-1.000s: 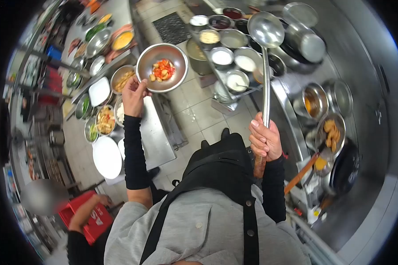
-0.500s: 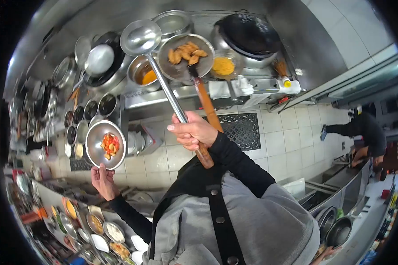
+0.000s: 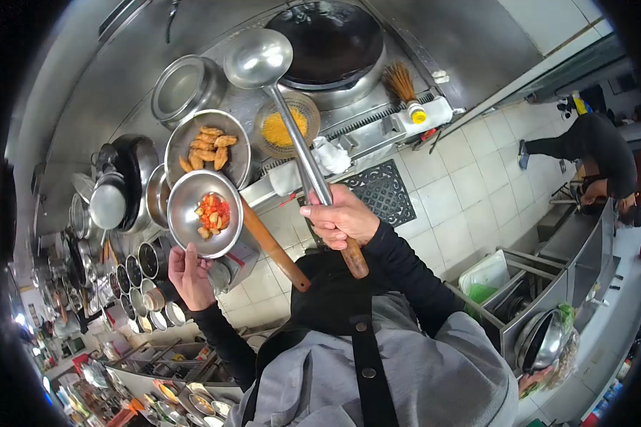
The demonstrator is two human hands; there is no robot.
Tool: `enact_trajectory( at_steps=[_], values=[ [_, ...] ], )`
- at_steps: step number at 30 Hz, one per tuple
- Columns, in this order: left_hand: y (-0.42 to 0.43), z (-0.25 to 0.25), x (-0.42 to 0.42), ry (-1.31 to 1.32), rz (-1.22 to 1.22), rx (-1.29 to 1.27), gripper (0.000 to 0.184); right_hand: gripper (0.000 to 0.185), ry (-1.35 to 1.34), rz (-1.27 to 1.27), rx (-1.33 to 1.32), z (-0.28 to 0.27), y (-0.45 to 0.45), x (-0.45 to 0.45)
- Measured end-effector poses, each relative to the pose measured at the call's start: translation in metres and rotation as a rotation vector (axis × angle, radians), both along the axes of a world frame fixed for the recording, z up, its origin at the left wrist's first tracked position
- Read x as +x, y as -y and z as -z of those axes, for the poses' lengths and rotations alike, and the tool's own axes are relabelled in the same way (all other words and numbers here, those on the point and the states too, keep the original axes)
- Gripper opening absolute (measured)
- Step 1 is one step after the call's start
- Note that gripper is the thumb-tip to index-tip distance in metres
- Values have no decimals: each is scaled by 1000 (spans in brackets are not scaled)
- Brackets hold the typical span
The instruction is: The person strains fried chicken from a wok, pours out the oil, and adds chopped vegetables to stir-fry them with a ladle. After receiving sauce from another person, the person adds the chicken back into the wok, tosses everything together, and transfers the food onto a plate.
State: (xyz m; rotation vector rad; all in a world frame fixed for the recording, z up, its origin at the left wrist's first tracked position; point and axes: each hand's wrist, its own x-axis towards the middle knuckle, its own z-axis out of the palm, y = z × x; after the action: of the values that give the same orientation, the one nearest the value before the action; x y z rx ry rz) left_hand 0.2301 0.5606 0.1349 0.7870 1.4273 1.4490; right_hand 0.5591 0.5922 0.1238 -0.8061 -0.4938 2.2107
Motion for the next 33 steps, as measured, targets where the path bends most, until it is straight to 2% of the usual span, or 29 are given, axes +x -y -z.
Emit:
enact_trajectory(
  at_steps=[7,11,15,18,21,22,26,33],
  values=[
    [-42,12,35,-23,134,-4,12,23,45,206,-31,1,9,38],
    [-49,12,42,27,134,33,11,21,76,296,-75,-6,16,60],
    [-40,9,43,21,96,18,14,19,143,385,-35,18,-7,108],
    [-30,9,46,-10,34,1,16,18,318,472,-7,39,-34,147],
    [-24,10,60,-57,-43,-7,16,20,731,596,109,77,-69,190],
    [-24,11,68,-27,-75,2,15,27,868,588,181,93,-80,212],
    [-32,21,109,34,-177,-30,12,24,1223,499,317,157,-99,291],
    [-79,30,213,114,-166,-51,12,13,1341,433,342,194,-110,346]
  ],
)
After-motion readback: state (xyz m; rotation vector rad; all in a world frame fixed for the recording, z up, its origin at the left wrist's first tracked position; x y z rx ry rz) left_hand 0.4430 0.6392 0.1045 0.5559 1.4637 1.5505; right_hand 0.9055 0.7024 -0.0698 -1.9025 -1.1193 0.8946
